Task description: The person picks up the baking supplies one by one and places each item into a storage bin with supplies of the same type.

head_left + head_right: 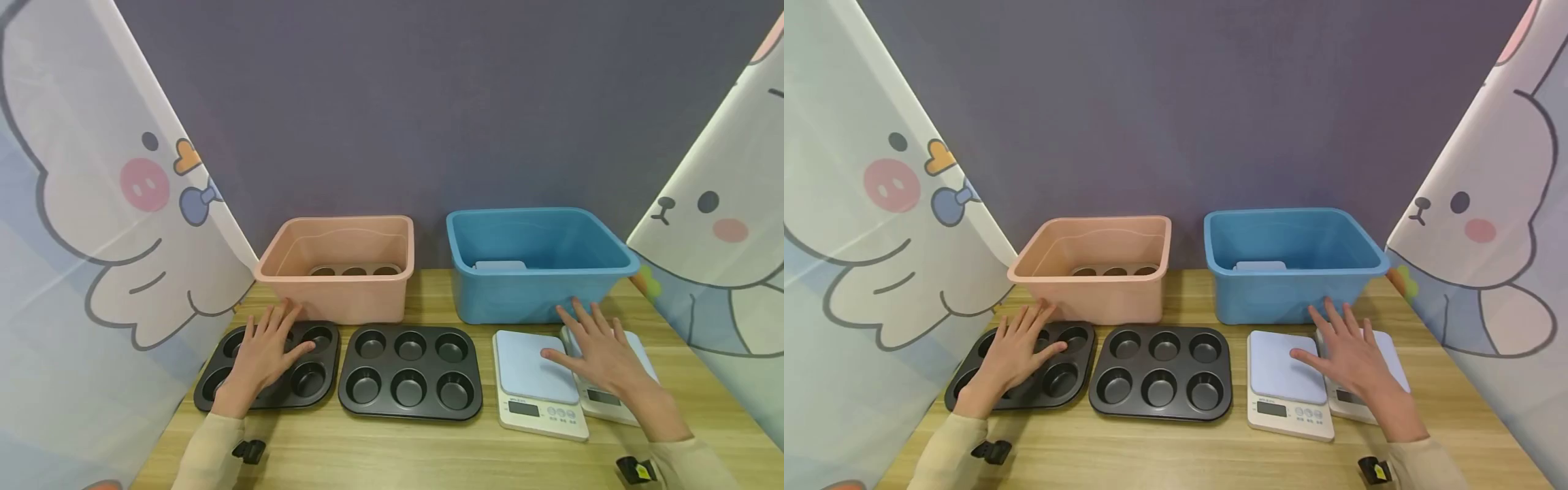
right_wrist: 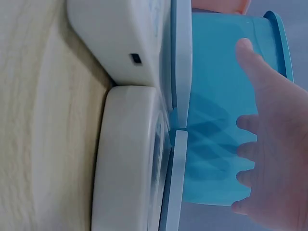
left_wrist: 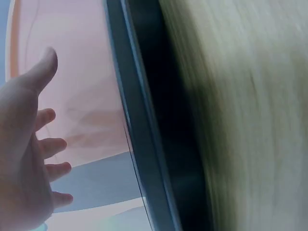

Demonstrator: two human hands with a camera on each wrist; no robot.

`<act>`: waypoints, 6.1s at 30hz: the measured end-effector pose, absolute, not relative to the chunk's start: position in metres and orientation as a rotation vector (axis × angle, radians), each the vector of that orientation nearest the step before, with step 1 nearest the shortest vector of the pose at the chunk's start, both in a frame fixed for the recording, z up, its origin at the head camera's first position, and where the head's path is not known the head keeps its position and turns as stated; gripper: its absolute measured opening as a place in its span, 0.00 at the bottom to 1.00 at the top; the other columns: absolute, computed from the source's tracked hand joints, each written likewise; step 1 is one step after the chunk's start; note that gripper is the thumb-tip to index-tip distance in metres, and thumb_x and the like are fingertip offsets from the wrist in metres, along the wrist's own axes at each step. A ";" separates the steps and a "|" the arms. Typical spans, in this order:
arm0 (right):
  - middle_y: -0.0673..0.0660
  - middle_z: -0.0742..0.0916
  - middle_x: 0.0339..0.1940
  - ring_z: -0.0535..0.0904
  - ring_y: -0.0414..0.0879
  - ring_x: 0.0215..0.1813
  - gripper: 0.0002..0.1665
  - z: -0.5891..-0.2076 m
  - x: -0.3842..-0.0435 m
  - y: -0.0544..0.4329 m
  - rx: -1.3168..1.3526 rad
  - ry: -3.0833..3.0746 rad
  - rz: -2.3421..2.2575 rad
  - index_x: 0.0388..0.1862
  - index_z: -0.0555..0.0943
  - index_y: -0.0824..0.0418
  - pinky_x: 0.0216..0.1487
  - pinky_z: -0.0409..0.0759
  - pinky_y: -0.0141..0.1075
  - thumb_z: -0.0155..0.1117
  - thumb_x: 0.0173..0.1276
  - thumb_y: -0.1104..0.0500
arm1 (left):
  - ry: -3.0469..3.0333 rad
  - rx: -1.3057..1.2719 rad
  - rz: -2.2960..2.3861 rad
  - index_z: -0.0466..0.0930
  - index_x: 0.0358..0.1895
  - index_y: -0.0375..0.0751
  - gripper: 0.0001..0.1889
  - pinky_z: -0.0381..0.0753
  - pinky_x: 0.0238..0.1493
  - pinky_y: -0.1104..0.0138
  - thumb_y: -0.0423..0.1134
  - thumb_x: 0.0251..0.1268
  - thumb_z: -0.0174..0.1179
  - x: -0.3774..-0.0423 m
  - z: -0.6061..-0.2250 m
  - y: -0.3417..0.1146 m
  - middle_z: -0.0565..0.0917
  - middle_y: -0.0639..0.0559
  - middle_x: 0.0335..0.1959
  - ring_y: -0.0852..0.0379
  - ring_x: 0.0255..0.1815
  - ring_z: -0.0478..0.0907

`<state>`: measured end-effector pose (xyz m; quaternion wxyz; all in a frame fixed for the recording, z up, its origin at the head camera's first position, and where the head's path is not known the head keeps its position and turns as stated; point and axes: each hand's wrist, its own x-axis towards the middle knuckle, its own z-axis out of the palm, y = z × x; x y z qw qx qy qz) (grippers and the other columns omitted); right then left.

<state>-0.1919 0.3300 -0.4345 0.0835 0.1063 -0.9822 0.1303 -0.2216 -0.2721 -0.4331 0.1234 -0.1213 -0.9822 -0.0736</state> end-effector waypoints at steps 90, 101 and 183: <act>0.57 0.85 0.56 0.82 0.53 0.57 0.26 -0.426 -0.230 0.246 0.762 -2.791 0.752 0.62 0.79 0.61 0.57 0.79 0.51 0.66 0.69 0.51 | -2.198 0.073 -1.662 0.47 0.75 0.38 0.29 0.58 0.74 0.42 0.46 0.81 0.44 -0.265 -0.383 -0.254 0.53 0.31 0.74 0.35 0.71 0.60; 0.59 0.85 0.57 0.81 0.56 0.56 0.25 -0.427 -0.241 0.227 0.920 -2.825 0.813 0.62 0.78 0.63 0.56 0.79 0.52 0.65 0.71 0.53 | -2.161 0.068 -1.696 0.48 0.76 0.37 0.30 0.59 0.73 0.43 0.46 0.80 0.44 -0.272 -0.388 -0.258 0.55 0.32 0.73 0.37 0.70 0.61; 0.60 0.83 0.30 0.81 0.56 0.22 0.23 -0.434 -0.251 0.192 0.735 -2.908 1.221 0.68 0.72 0.58 0.23 0.81 0.44 0.55 0.78 0.53 | -2.117 0.063 -1.704 0.49 0.75 0.36 0.28 0.62 0.68 0.46 0.43 0.80 0.44 -0.274 -0.390 -0.260 0.58 0.31 0.71 0.37 0.68 0.62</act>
